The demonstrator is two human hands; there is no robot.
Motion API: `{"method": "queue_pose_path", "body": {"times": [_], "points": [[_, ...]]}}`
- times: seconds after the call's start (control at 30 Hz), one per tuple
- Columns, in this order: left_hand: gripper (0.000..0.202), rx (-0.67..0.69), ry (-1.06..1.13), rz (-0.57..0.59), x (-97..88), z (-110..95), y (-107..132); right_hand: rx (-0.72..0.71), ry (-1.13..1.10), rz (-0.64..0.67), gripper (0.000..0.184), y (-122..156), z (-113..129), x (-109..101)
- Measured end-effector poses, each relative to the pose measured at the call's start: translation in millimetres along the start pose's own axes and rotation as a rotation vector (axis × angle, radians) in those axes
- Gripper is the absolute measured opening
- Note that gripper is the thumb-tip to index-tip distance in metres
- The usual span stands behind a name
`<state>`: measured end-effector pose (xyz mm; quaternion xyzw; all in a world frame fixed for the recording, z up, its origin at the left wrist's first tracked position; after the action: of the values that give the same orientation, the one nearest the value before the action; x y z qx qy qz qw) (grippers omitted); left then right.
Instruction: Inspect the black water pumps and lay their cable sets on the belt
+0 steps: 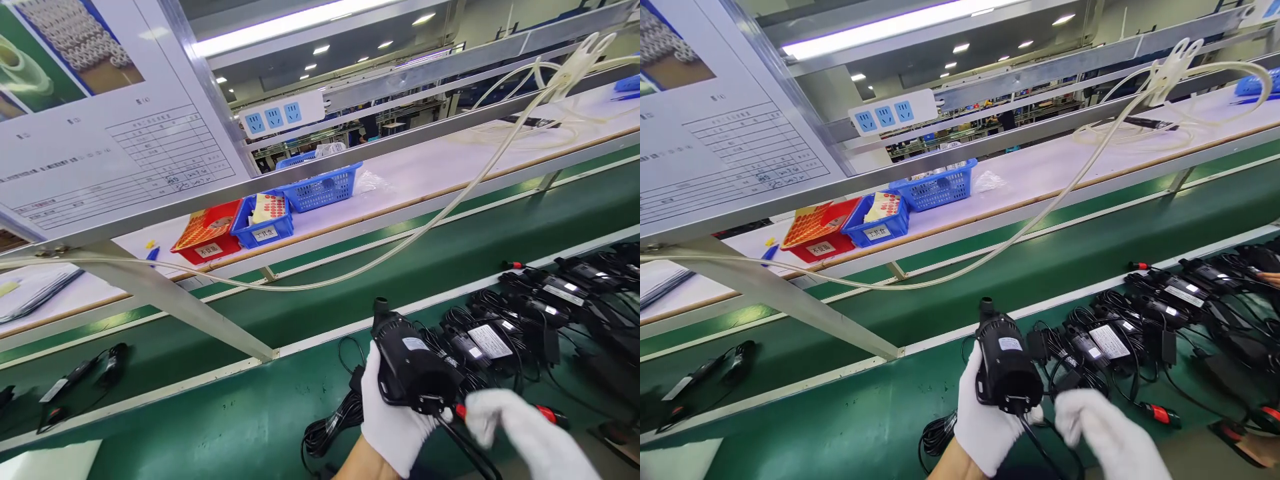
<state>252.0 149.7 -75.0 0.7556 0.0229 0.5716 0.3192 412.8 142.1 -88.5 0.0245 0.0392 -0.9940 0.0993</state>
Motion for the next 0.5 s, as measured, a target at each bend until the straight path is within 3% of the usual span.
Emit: {"method": "queue_pose_path", "body": {"times": [0.1,0.23,0.3,0.37,0.5], "points": [[0.037,0.318,-0.087,-0.180,-11.3,-16.2,-1.9,0.016,-0.154,-0.173,0.054,-21.6,2.0,-14.4],[0.044,0.483,-0.344,-0.067,-19.7,-17.0,-7.4,0.266,-0.011,0.000,0.092,-38.1,10.4,25.1],[0.048,0.599,-0.474,-0.028,-23.0,-19.9,-6.3,0.321,0.044,0.124,0.091,-42.7,20.1,46.6],[0.050,0.695,-0.568,-0.013,-23.2,-23.2,-3.5,0.290,-0.014,0.217,0.081,-47.3,31.0,59.4],[0.052,0.710,-0.623,0.012,-21.3,-21.6,-3.3,0.303,-0.026,0.257,0.073,-53.1,36.7,56.6]]}}
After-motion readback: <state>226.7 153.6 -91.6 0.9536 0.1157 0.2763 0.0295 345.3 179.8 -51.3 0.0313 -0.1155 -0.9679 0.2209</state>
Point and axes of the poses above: each hand's wrist, its own y-axis away from the middle knuckle, its own x-axis out of the palm, z = x × y, the point moved 6 cm from there along -y, towards the middle knuckle, and after that the axes turned 4 degrees about -y, right-handed, at the moved point
